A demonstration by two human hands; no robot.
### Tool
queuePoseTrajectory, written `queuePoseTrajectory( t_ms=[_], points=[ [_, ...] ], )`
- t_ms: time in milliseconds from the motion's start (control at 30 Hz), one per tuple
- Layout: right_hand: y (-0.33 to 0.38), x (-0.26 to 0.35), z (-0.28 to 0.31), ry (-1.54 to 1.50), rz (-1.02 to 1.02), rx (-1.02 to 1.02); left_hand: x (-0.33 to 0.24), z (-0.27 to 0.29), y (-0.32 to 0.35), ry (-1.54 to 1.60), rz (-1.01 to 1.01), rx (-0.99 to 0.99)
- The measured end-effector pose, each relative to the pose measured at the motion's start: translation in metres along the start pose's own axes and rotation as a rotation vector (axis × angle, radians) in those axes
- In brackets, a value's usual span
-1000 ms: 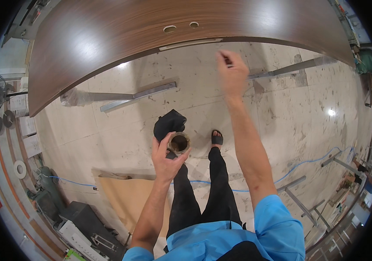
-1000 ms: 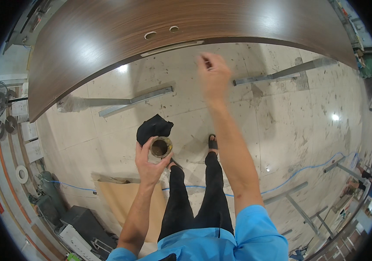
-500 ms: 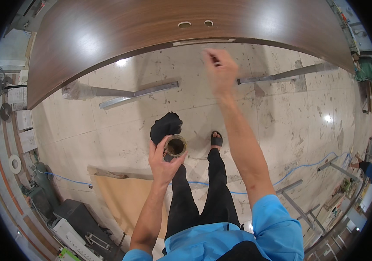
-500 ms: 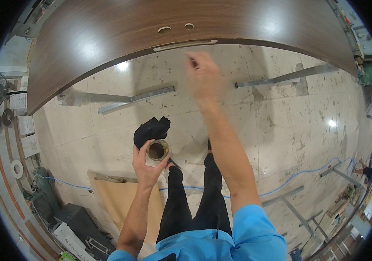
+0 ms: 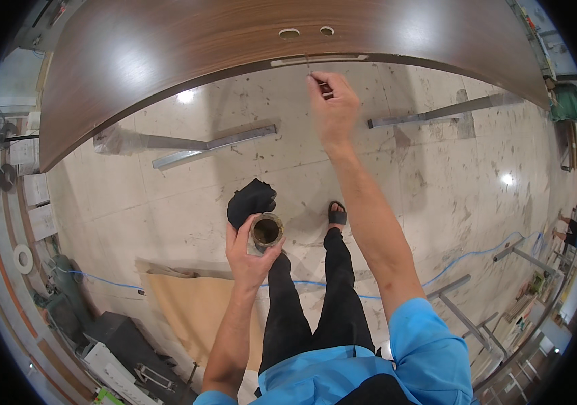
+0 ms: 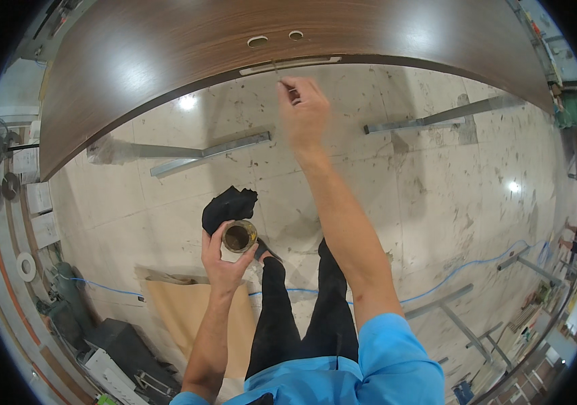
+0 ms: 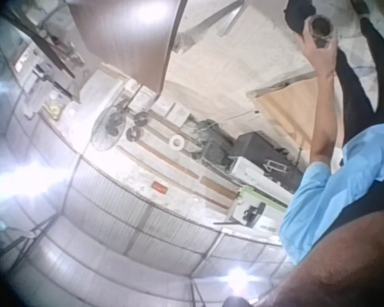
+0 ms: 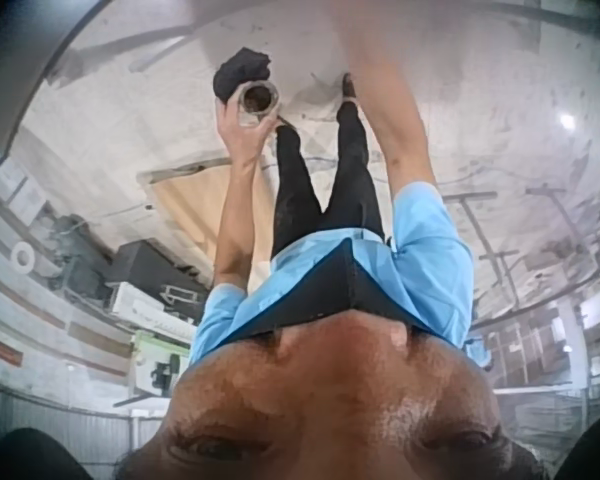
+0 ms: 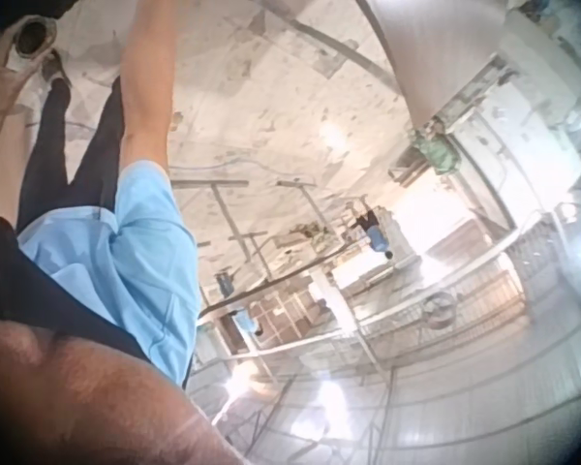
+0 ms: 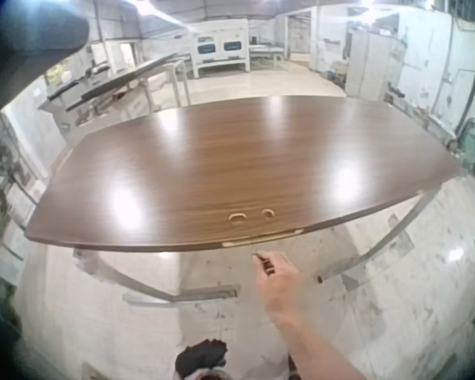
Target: The person applies a dark finish to the edge of a large wooden tabletop using a small brush and a cloth. They repeatedly dip the brush into a small container, apply the finish along the curved edge, and wipe the surface with a black cloth. The person moves around the table to reach different sections and later places the container and cloth on a nearby workbench.
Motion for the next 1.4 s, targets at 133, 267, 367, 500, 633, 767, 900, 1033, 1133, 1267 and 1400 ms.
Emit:
queuePoseTrajectory(
  t_ms=[133, 267, 367, 500, 633, 767, 900, 1033, 1133, 1267, 1400],
  points=[
    [-0.003, -0.002, 0.018, 0.12, -0.106, -0.117, -0.002, 0.003, -0.001, -0.004, -0.036, 0.007],
    [-0.009, -0.001, 0.025, 0.032, -0.074, -0.113, 0.001, 0.004, -0.002, -0.004, -0.037, -0.009],
    [-0.004, 0.009, 0.015, 0.032, 0.049, 0.041, 0.002, 0.003, -0.003, -0.017, -0.048, -0.007],
    [-0.001, 0.013, 0.026, 0.028, -0.071, 0.007, -0.001, 0.003, -0.004, -0.009, -0.066, 0.015],
    [-0.008, 0.013, 0.042, 0.017, -0.203, -0.078, -0.005, 0.0, -0.006, -0.01, -0.058, 0.025],
    [-0.005, 0.023, 0.029, -0.002, -0.023, 0.102, -0.007, -0.003, -0.007, 0.014, -0.031, 0.025],
    [-0.003, 0.015, 0.034, 0.003, -0.127, 0.04, -0.007, -0.005, -0.007, -0.005, -0.054, 0.027],
    [-0.018, -0.002, 0.055, -0.036, -0.216, 0.046, -0.006, -0.007, -0.007, -0.016, -0.07, 0.041],
    [-0.026, -0.01, 0.066, 0.014, -0.343, -0.108, -0.007, -0.009, -0.008, 0.016, -0.035, 0.041],
    [-0.024, -0.007, 0.064, 0.03, -0.202, -0.045, -0.011, -0.012, -0.009, 0.02, -0.056, 0.035],
    [-0.024, -0.007, 0.07, 0.073, -0.178, -0.049, -0.012, -0.015, -0.009, 0.059, -0.043, 0.01]
  ],
)
Point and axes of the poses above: each hand's wrist, its own y-axis away from the middle knuckle, its own z-axis out of the back of the hand, x = y × z, the point moved 3 cm from there along -y, towards the middle knuckle, and after that the axes turned 13 degrees about y, right-handed, at the moved point
